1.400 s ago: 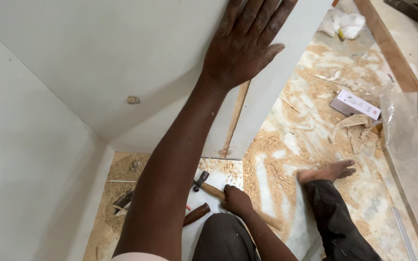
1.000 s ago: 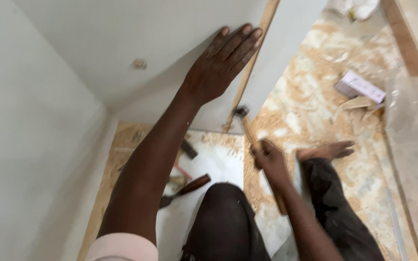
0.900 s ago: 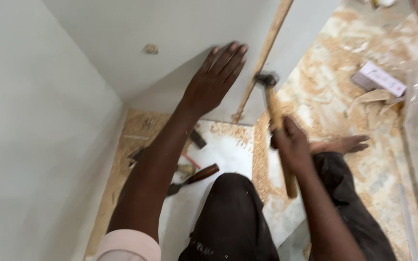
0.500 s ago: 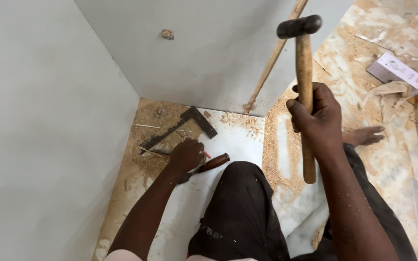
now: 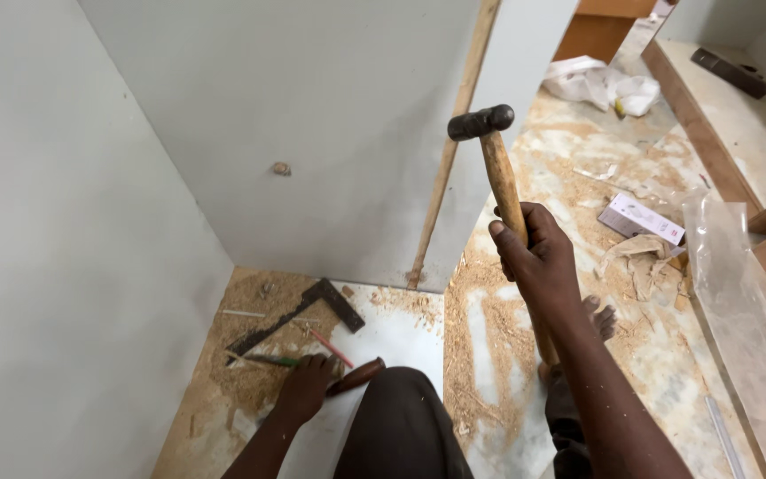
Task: The person uses a hammer and chisel to remove a wooden strip from the base of a wall. They repeatedly strike the chisel to chip away the wood, creating sawdust on the floor.
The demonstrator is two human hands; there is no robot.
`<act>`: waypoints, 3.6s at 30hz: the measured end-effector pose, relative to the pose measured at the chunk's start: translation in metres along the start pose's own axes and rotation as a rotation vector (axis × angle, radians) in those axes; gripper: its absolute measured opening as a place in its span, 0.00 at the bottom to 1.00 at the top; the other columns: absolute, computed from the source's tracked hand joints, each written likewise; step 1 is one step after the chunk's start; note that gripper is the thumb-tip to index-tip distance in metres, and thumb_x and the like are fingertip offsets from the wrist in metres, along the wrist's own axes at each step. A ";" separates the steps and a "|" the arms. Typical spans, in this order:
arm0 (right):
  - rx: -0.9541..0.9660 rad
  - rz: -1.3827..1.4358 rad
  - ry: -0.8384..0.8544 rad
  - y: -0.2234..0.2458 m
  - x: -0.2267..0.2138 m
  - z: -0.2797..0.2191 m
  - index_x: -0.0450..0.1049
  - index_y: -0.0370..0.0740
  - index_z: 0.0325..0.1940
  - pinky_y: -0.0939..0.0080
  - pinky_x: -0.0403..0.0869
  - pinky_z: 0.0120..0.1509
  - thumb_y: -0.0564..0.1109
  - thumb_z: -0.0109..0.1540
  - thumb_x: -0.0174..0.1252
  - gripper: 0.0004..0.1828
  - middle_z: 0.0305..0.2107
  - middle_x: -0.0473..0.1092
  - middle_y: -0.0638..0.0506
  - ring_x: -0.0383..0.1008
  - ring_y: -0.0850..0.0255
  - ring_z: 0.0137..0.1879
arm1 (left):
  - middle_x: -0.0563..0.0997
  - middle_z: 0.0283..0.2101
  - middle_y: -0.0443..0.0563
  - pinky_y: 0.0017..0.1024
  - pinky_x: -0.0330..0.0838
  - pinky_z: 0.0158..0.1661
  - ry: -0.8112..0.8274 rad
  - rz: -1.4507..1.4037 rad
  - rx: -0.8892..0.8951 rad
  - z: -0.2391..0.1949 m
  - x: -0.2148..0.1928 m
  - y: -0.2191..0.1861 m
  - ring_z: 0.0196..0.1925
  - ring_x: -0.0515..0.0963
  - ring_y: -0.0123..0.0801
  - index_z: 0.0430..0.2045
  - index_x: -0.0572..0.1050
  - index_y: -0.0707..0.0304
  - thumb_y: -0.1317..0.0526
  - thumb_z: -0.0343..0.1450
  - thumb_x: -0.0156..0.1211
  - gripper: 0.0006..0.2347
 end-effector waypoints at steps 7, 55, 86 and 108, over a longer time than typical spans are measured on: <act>-0.148 0.140 -0.142 0.038 -0.010 -0.004 0.66 0.41 0.67 0.68 0.72 0.31 0.50 0.70 0.54 0.22 0.25 0.66 0.56 0.67 0.72 0.28 | 0.71 0.52 0.64 0.42 0.72 0.54 0.065 0.155 0.014 0.009 -0.037 0.002 0.58 0.71 0.51 0.50 0.68 0.68 0.63 0.68 0.63 0.18; -0.359 -0.435 -0.285 0.135 -0.062 -0.058 0.60 0.36 0.48 0.64 0.73 0.29 0.46 0.75 0.52 0.11 0.22 0.69 0.52 0.73 0.65 0.25 | 0.78 0.62 0.56 0.35 0.79 0.60 -0.622 -0.639 0.896 0.191 -0.513 -0.180 0.65 0.82 0.42 0.68 0.59 0.58 0.68 0.80 0.60 0.22; -0.398 -0.965 -0.308 0.182 -0.051 -0.078 0.63 0.32 0.48 0.47 0.69 0.33 0.45 0.72 0.59 0.15 0.24 0.70 0.41 0.73 0.46 0.28 | 0.78 0.54 0.55 0.31 0.85 0.45 -0.545 -0.593 0.764 0.221 -0.499 -0.168 0.47 0.87 0.37 0.63 0.65 0.62 0.62 0.79 0.60 0.17; -0.280 -1.057 -0.226 0.199 -0.058 -0.073 0.64 0.33 0.44 0.54 0.70 0.26 0.47 0.70 0.57 0.14 0.19 0.69 0.45 0.71 0.57 0.21 | 0.82 0.37 0.53 0.35 0.79 0.39 -0.693 -0.580 0.790 0.210 -0.517 -0.176 0.38 0.84 0.35 0.43 0.74 0.66 0.64 0.73 0.62 0.08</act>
Point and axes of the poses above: each hand's wrist, its own z-axis towards the middle knuckle, its own x-axis out of the palm, y = z × x, the point moved 4 cm from there along z, towards the middle knuckle
